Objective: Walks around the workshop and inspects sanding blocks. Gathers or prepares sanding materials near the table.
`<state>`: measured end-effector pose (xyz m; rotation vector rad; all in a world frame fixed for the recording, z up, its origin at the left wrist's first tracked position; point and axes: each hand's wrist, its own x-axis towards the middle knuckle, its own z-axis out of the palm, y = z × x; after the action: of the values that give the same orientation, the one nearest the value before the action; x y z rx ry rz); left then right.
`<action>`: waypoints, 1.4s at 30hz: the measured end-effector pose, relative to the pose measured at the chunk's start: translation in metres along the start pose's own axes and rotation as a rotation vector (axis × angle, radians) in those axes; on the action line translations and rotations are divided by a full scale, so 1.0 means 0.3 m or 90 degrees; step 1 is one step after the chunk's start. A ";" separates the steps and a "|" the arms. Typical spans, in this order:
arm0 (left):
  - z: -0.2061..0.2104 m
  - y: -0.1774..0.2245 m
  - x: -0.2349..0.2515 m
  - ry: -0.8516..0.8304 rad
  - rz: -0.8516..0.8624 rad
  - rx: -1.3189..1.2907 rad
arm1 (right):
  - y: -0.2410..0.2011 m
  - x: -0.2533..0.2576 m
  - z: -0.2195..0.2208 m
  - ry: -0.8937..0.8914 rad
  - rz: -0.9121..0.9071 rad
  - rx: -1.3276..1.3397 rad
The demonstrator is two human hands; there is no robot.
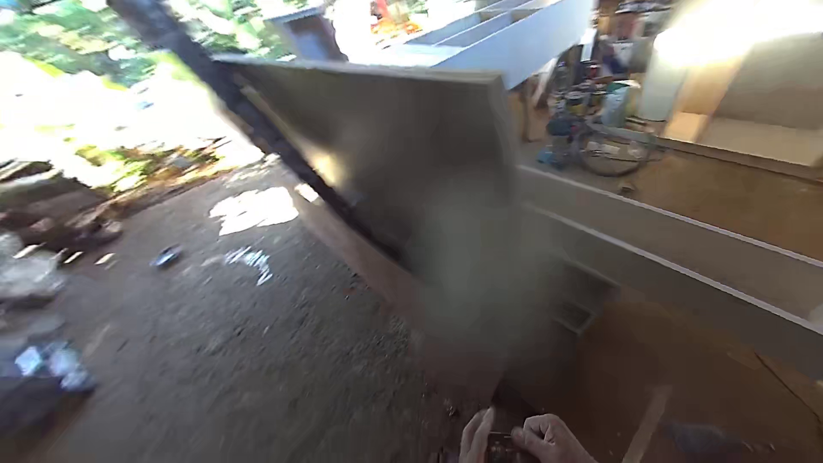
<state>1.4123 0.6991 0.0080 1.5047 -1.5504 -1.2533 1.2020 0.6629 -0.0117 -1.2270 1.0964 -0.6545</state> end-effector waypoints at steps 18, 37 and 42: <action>-1.211 -0.464 0.047 0.024 -0.049 0.047 | -0.405 0.824 1.020 -0.337 0.065 0.259; -2.418 -0.775 0.644 0.182 -0.148 -0.352 | -0.797 2.252 1.843 -0.494 0.028 0.176; -2.844 -0.746 0.892 0.237 -0.070 -0.435 | -1.132 2.732 2.023 -0.647 -0.012 0.120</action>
<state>2.2384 0.2924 0.0514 1.2722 -0.6993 -1.2922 2.1170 0.1018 0.0451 -1.1729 0.1656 -0.0789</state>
